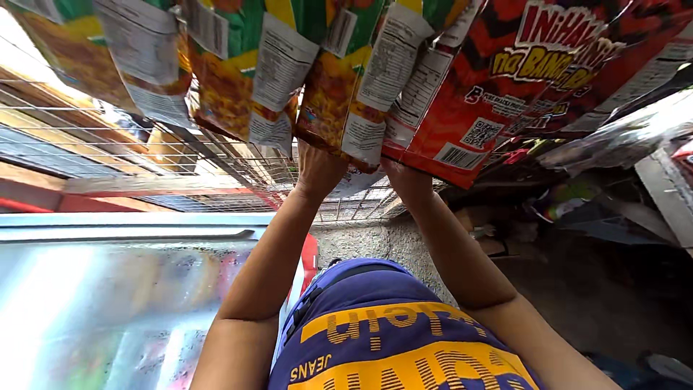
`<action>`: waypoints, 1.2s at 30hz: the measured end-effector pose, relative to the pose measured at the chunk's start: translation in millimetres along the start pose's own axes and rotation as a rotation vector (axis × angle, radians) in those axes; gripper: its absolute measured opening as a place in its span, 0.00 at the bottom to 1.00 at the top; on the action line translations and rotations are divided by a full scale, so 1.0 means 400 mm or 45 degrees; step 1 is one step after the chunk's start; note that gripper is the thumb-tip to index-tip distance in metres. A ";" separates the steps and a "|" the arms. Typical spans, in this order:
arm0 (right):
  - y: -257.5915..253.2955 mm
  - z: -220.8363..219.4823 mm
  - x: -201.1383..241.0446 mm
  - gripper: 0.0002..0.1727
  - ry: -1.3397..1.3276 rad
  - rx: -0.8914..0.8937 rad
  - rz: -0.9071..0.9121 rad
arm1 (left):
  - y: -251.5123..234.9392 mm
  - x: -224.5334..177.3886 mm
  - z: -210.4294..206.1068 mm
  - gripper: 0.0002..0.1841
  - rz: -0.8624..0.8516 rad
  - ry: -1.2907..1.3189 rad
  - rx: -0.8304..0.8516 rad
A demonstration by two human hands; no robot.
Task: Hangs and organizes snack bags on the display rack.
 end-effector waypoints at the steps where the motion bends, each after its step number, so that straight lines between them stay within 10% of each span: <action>1: -0.004 0.003 -0.003 0.19 -0.064 -0.013 -0.026 | -0.001 0.000 0.002 0.13 -0.024 -0.009 -0.022; 6: -0.006 0.004 -0.017 0.21 -0.238 0.041 -0.247 | -0.002 0.002 0.008 0.12 -0.006 0.006 -0.049; 15: 0.023 0.037 -0.008 0.18 -0.037 -0.258 -0.065 | 0.007 0.009 0.015 0.11 0.010 0.052 -0.233; 26: 0.018 0.027 0.011 0.15 0.263 -0.081 0.107 | 0.006 -0.002 0.031 0.08 -0.140 0.127 -0.067; 36: 0.023 0.029 -0.027 0.19 -0.160 -0.104 -0.125 | 0.006 0.005 0.023 0.06 -0.003 0.124 -0.272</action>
Point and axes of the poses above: each hand's wrist, its own y-axis away from the middle knuckle, its own z-axis out of the back of the hand, x = y × z, the point moved 9 cm from there along -y, towards the middle knuckle, and after that the axes turned 10 degrees about -x, right-handed, at the moved point
